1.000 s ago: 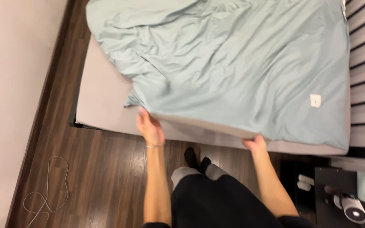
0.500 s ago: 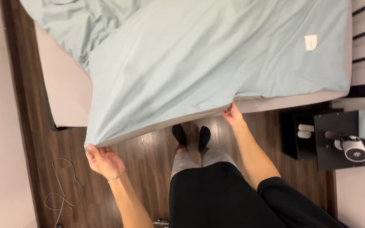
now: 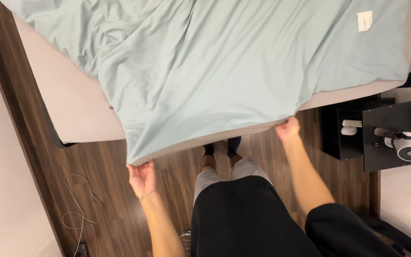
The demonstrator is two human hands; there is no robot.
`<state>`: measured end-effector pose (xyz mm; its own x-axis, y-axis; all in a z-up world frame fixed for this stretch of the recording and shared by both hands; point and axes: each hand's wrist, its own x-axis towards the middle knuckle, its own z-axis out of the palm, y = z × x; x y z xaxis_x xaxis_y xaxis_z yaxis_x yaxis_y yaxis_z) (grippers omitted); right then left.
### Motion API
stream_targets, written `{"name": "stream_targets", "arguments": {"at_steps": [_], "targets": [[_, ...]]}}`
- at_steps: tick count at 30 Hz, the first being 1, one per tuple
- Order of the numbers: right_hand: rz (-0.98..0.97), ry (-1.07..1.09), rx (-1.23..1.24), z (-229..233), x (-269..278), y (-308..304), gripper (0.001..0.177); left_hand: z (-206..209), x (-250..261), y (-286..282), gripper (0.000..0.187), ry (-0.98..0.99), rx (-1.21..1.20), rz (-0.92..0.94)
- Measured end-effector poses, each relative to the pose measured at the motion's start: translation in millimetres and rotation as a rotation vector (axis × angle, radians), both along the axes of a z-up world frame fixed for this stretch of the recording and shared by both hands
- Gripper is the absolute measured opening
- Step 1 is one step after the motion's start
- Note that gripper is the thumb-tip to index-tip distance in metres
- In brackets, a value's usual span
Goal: Spreading and smoothing a duvet cover over a bed.
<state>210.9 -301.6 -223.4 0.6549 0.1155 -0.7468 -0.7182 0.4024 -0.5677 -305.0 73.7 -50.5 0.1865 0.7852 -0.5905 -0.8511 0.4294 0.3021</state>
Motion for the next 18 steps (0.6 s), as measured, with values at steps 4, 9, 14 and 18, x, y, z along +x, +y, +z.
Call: {"name": "stream_targets", "arguments": {"at_steps": [4, 9, 14, 18], "targets": [[-0.012, -0.037, 0.186, 132, 28, 66, 0.062, -2, 21, 10, 0.045, -0.010, -0.122, 0.002], [0.214, -0.258, 0.267, 175, 161, 74, 0.057, 45, 71, 112, 0.047, 0.117, 0.219, -0.120], [0.145, -0.804, 0.217, 369, 198, 94, 0.028, 315, 155, 179, 0.031, 1.310, 1.335, 0.085], [0.247, -0.901, 0.180, 404, 144, 100, 0.036, 326, 152, 199, 0.027, 1.395, 1.410, 0.191]]}}
